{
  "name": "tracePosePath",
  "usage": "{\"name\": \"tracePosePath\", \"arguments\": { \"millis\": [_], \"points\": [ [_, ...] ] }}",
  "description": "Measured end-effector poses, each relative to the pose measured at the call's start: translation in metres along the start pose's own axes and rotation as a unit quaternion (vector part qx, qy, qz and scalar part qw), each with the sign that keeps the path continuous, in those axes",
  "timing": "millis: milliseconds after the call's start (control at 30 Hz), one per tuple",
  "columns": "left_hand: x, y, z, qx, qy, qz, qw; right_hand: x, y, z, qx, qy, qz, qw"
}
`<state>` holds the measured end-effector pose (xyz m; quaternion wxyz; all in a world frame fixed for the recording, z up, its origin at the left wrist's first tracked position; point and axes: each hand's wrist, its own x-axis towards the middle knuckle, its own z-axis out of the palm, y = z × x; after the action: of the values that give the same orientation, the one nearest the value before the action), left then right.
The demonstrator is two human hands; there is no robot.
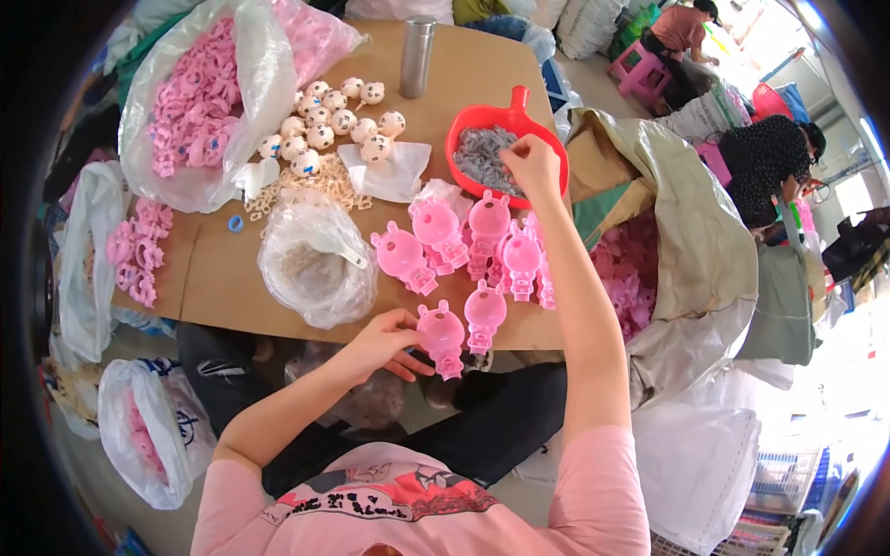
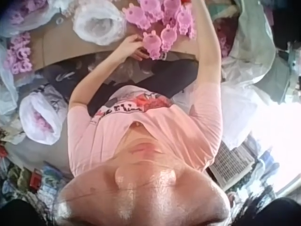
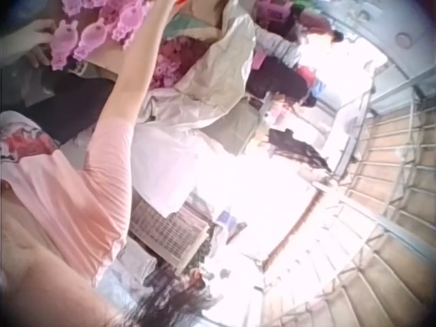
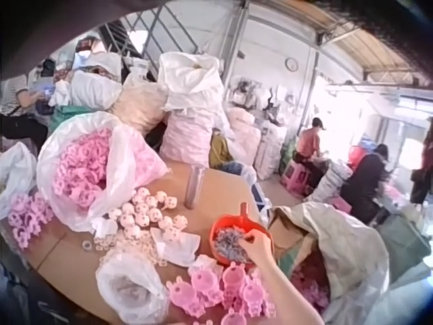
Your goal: Assemble small pink plastic doll figures by attaching body parts and inserting accessories.
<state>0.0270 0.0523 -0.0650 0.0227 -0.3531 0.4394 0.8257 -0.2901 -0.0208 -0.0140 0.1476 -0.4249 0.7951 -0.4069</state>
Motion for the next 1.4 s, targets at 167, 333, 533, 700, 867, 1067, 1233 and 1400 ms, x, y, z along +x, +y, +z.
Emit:
{"name": "tracePosePath", "arguments": {
  "millis": [167,333,533,700,867,1067,1233,1400],
  "points": [
    [-0.002,-0.011,-0.004,-0.117,-0.017,0.089,0.989,-0.077,-0.036,-0.014,0.223,-0.047,-0.095,0.969],
    [-0.047,0.024,-0.001,-0.148,-0.061,0.147,0.976,-0.182,-0.059,-0.029,0.140,-0.092,-0.146,0.975],
    [-0.064,0.041,0.006,-0.218,-0.057,0.180,0.957,-0.236,-0.072,-0.023,0.041,-0.102,-0.345,0.932],
    [-0.069,0.043,0.016,-0.210,-0.036,0.212,0.954,-0.249,-0.066,-0.017,0.079,-0.101,-0.241,0.962],
    [-0.070,0.043,0.018,-0.163,0.017,0.226,0.960,-0.238,-0.067,-0.018,-0.019,-0.100,-0.380,0.919],
    [-0.060,0.035,0.014,-0.059,0.049,0.323,0.943,-0.237,-0.070,-0.015,-0.051,-0.092,-0.415,0.904],
    [-0.063,0.037,0.015,-0.138,0.047,0.305,0.941,-0.237,-0.071,-0.013,-0.049,-0.097,-0.390,0.914],
    [-0.060,0.033,0.018,-0.010,0.065,0.431,0.900,-0.241,-0.075,-0.012,-0.031,-0.074,-0.355,0.931]
  ]
}}
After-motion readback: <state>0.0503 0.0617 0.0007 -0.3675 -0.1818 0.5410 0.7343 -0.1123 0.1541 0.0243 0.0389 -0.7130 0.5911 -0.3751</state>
